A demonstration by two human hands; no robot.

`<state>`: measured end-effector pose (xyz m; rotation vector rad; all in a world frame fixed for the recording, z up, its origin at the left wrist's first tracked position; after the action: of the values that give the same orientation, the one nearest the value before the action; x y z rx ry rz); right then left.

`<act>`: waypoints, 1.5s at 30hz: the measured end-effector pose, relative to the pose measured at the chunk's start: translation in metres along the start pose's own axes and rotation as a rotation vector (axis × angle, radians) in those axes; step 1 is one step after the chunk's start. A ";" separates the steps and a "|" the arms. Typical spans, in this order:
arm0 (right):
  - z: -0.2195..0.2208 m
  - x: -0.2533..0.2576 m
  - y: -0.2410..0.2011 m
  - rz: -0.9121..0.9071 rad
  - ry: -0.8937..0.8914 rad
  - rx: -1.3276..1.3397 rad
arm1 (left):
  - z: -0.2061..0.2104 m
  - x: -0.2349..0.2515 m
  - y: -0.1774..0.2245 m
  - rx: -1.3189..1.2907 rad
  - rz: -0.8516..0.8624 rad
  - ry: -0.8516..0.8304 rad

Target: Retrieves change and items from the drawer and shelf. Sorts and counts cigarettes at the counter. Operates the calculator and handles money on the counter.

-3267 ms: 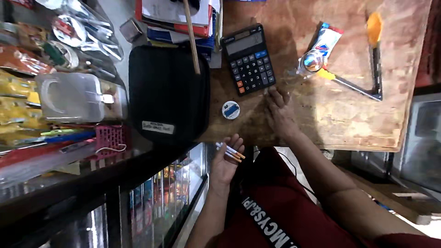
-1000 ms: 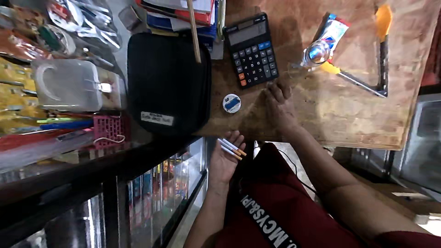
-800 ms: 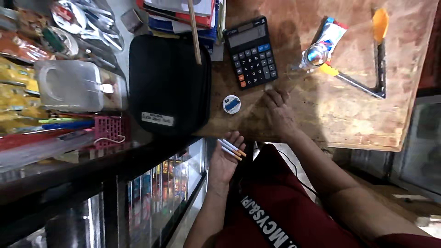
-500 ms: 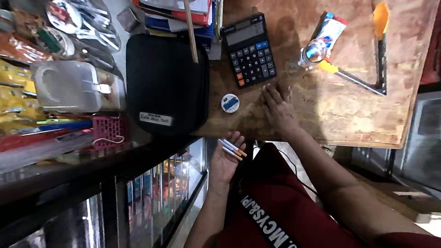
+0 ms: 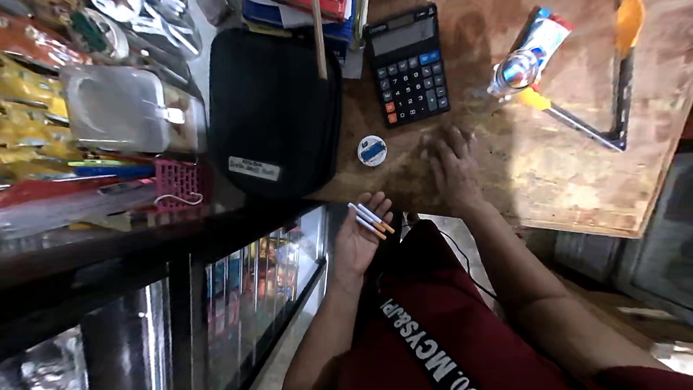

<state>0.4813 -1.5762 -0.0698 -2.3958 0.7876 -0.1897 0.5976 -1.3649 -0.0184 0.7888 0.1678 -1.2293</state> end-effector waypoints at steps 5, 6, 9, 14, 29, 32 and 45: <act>0.002 -0.006 0.005 -0.007 0.014 -0.008 | 0.003 0.001 0.004 0.051 0.016 -0.023; 0.002 -0.006 0.007 0.006 0.006 -0.012 | 0.004 0.001 0.004 0.063 0.011 -0.016; -0.001 -0.004 0.012 0.019 0.008 -0.013 | 0.004 0.002 0.004 0.070 -0.003 -0.010; -0.007 0.005 0.004 0.089 -0.057 0.014 | 0.004 0.002 0.005 0.110 -0.001 -0.001; -0.014 0.032 -0.013 0.072 -0.085 -0.017 | 0.002 0.007 0.008 0.092 -0.008 0.096; -0.014 0.038 -0.015 0.084 -0.105 -0.029 | 0.002 0.007 0.009 0.085 -0.009 0.131; -0.006 0.090 -0.008 0.022 -0.012 -0.030 | -0.006 0.007 0.009 0.060 0.009 0.148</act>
<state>0.5568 -1.6267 -0.0647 -2.4130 0.8164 -0.1555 0.6096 -1.3655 -0.0220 0.9321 0.2486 -1.1720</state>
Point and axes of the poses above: each hand's wrist, its own x-axis towards the middle knuckle, its own z-axis out of the palm, y = z × x, the point moved 3 cm from there along x, towards the middle knuckle, and after that the axes turned 12 degrees about -y, right-handed, at the moved point
